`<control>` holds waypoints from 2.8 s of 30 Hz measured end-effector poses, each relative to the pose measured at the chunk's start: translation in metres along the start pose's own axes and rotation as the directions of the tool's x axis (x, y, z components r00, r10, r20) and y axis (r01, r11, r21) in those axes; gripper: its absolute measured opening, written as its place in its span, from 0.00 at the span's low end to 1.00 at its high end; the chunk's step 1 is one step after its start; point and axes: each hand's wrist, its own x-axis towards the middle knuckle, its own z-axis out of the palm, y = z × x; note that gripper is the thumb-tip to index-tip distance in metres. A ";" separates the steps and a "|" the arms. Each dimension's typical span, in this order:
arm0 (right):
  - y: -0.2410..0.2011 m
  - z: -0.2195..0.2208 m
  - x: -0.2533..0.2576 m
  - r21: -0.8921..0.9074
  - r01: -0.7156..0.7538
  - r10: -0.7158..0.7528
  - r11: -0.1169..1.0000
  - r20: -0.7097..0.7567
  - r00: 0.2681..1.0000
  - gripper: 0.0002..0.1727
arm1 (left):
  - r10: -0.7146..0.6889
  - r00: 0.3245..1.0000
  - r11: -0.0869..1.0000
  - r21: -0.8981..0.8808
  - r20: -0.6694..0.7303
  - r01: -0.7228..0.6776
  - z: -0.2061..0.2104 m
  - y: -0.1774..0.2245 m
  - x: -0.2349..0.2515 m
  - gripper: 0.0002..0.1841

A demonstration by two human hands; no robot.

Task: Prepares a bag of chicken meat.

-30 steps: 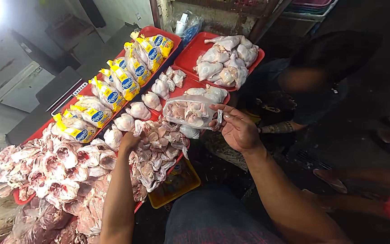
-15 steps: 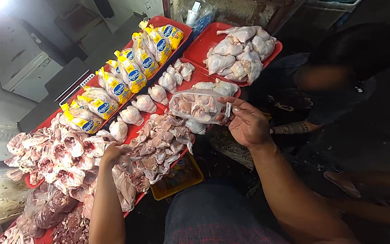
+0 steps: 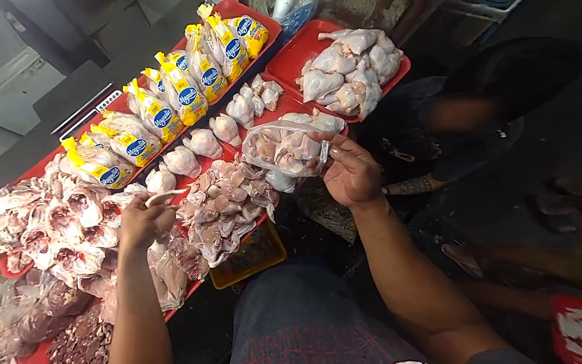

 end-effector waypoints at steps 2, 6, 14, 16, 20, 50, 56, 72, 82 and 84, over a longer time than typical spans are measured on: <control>0.001 -0.001 0.001 -0.018 0.016 -0.016 1.000 0.007 1.000 0.26 | 0.123 0.991 0.979 -0.169 0.054 -0.112 0.020 0.034 -0.007 0.22; -0.005 -0.003 0.013 -0.025 0.011 -0.010 1.000 0.053 0.999 0.27 | 0.463 0.879 0.771 -0.539 0.110 -0.338 0.092 0.090 -0.002 0.19; -0.033 -0.004 0.060 -0.160 0.024 0.008 0.987 0.194 0.981 0.30 | 0.064 0.953 0.440 -0.865 0.297 0.240 0.330 0.096 0.031 0.17; -0.035 -0.008 0.066 -0.154 0.018 0.014 0.988 0.209 0.978 0.31 | 0.035 0.963 0.442 -0.868 0.268 0.225 0.365 0.080 0.046 0.21; -0.038 -0.021 0.082 -0.036 0.024 -0.017 0.999 0.184 0.983 0.31 | 0.448 0.783 0.883 -0.351 0.432 -0.312 0.346 0.052 0.069 0.16; -0.030 -0.004 0.086 0.149 0.014 -0.011 0.989 -0.024 1.000 0.31 | -0.205 0.967 0.537 0.843 0.154 -0.021 0.176 -0.002 0.046 0.25; -0.030 -0.002 0.080 0.151 0.027 -0.020 0.988 -0.048 0.999 0.30 | -0.171 0.984 0.779 0.617 0.041 0.110 0.201 -0.022 0.055 0.35; -0.027 -0.005 0.078 0.152 0.019 -0.018 0.988 -0.007 1.000 0.30 | 0.006 0.988 0.993 -0.117 0.157 0.012 0.128 0.010 0.044 0.17; -0.024 -0.014 0.074 0.150 0.026 -0.023 0.988 -0.021 1.000 0.28 | -0.156 0.972 0.437 0.895 0.177 -0.093 0.244 0.006 0.064 0.26; -0.023 -0.016 0.073 0.138 0.031 -0.028 0.990 -0.026 0.999 0.29 | -0.156 0.960 0.472 0.871 0.233 -0.135 0.227 0.004 0.074 0.25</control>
